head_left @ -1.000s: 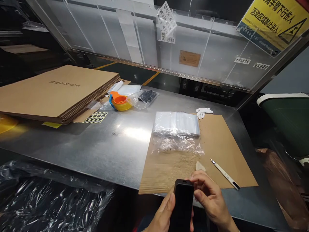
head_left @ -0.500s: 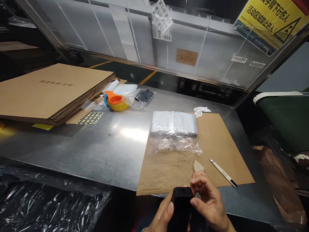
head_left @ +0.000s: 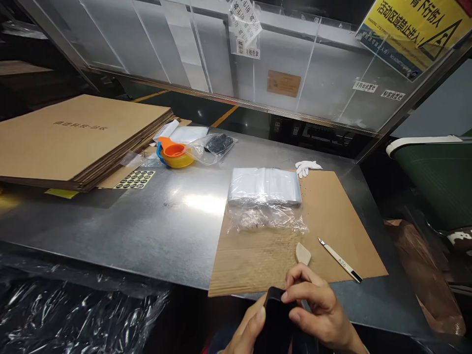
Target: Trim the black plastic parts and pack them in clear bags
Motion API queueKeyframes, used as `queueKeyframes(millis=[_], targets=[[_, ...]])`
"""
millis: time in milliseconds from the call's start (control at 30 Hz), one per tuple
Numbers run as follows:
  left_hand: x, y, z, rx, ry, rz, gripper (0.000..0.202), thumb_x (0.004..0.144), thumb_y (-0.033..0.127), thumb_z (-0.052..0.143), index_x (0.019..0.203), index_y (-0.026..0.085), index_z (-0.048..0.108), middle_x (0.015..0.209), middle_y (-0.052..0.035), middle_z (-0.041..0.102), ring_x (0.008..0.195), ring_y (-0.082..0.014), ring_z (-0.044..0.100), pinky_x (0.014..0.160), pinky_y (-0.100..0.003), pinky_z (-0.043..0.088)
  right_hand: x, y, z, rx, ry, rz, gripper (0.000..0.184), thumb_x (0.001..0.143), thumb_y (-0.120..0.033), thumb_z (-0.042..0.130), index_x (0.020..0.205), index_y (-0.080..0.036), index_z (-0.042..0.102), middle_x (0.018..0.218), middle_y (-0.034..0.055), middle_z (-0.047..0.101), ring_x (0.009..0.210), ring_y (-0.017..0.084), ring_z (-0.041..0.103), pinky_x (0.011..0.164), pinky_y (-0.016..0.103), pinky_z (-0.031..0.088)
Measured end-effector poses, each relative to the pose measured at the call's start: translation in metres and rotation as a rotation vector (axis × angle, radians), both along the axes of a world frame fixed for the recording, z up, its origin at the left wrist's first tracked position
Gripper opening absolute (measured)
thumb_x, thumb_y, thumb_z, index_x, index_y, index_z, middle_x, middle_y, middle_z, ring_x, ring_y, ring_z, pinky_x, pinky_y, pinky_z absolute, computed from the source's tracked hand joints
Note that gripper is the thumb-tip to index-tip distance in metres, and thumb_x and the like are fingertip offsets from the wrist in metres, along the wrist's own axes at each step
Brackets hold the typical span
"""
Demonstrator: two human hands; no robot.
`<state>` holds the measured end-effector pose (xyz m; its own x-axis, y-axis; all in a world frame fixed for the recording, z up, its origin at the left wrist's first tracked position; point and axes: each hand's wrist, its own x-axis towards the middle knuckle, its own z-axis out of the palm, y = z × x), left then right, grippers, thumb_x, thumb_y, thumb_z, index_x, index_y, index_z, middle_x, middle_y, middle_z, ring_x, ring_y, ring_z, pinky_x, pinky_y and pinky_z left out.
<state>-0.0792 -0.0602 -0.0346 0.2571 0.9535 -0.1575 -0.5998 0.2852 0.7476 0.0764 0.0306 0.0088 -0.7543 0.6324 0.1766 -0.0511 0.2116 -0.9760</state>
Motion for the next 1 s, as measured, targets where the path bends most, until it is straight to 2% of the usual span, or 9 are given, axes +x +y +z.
queueKeyframes(millis=[167,267,400,433,533,633,767,867,1000], targets=[[0.001,-0.012,-0.01,-0.164,0.032,0.065,0.048,0.083,0.051,0.046,0.113,0.015,0.056,0.097,-0.0129,0.063,0.089,-0.0242,0.057,0.076,-0.034,0.045,0.001,0.003,-0.003,0.023,0.019,-0.004,0.021,0.08,-0.025,0.061,0.099,-0.032,0.063,0.088,0.0016,0.047,0.072,0.013,0.047,0.062,0.027,0.041],[0.002,-0.015,-0.012,-0.227,0.038,0.061,0.05,0.081,0.053,0.047,0.114,0.017,0.057,0.098,-0.0133,0.063,0.092,-0.0264,0.057,0.072,-0.034,0.046,0.001,0.004,-0.006,0.034,0.014,-0.01,0.014,0.078,-0.024,0.061,0.092,-0.028,0.063,0.085,0.0014,0.047,0.069,0.012,0.046,0.062,0.026,0.04],[0.005,-0.013,-0.008,-0.246,0.008,0.036,0.055,0.081,0.057,0.045,0.118,0.018,0.054,0.095,-0.0135,0.064,0.081,-0.0254,0.06,0.062,-0.033,0.047,0.0,0.004,-0.009,0.031,0.028,-0.047,0.001,0.078,-0.023,0.061,0.077,-0.023,0.06,0.083,0.0016,0.049,0.072,0.013,0.049,0.063,0.026,0.041],[0.005,-0.011,-0.006,-0.243,-0.004,0.03,0.055,0.081,0.057,0.045,0.118,0.017,0.053,0.093,-0.0136,0.064,0.079,-0.0246,0.06,0.062,-0.032,0.046,0.0,0.004,-0.01,0.024,0.033,-0.057,0.004,0.078,-0.023,0.061,0.074,-0.022,0.059,0.084,0.0018,0.049,0.072,0.013,0.049,0.062,0.026,0.041],[0.005,-0.006,-0.003,-0.214,-0.037,0.042,0.056,0.081,0.056,0.045,0.118,0.013,0.052,0.091,-0.0136,0.064,0.076,-0.0227,0.06,0.063,-0.031,0.046,0.001,0.004,-0.011,0.015,0.03,-0.072,0.003,0.078,-0.024,0.06,0.081,-0.022,0.061,0.085,0.0025,0.05,0.07,0.012,0.049,0.06,0.025,0.042],[0.006,-0.003,-0.002,-0.189,-0.047,0.055,0.053,0.083,0.053,0.044,0.116,0.012,0.053,0.087,-0.0125,0.064,0.07,-0.02,0.06,0.061,-0.029,0.044,0.002,0.003,-0.009,0.032,0.001,-0.064,0.014,0.079,-0.023,0.059,0.093,-0.023,0.063,0.086,0.0028,0.049,0.068,0.011,0.048,0.06,0.025,0.043],[0.008,0.0,-0.004,-0.206,-0.07,0.009,0.052,0.083,0.054,0.043,0.109,0.011,0.057,0.072,-0.0094,0.065,0.057,-0.0169,0.058,0.056,-0.028,0.042,-0.001,0.0,-0.012,0.008,-0.042,-0.102,0.009,0.08,-0.028,0.058,0.076,-0.02,0.058,0.083,0.0031,0.05,0.068,0.012,0.049,0.059,0.025,0.043],[0.011,0.005,-0.006,-0.314,-0.171,-0.082,0.06,0.082,0.061,0.037,0.088,0.007,0.064,0.061,-0.0095,0.063,0.052,-0.0152,0.057,0.051,-0.024,0.04,0.003,0.001,-0.026,-0.003,-0.072,-0.225,0.023,0.082,-0.039,0.055,0.071,-0.02,0.049,0.083,0.0041,0.052,0.07,0.014,0.052,0.059,0.025,0.044],[0.01,0.015,-0.005,-0.535,-0.318,-0.164,0.079,0.077,0.073,0.026,0.069,0.005,0.065,0.054,-0.012,0.063,0.048,-0.0161,0.061,0.049,-0.023,0.043,0.036,0.022,-0.056,0.274,-0.467,-0.667,0.028,0.091,-0.043,0.034,0.09,-0.02,0.051,0.088,0.005,0.057,0.07,0.015,0.055,0.063,0.028,0.047]])
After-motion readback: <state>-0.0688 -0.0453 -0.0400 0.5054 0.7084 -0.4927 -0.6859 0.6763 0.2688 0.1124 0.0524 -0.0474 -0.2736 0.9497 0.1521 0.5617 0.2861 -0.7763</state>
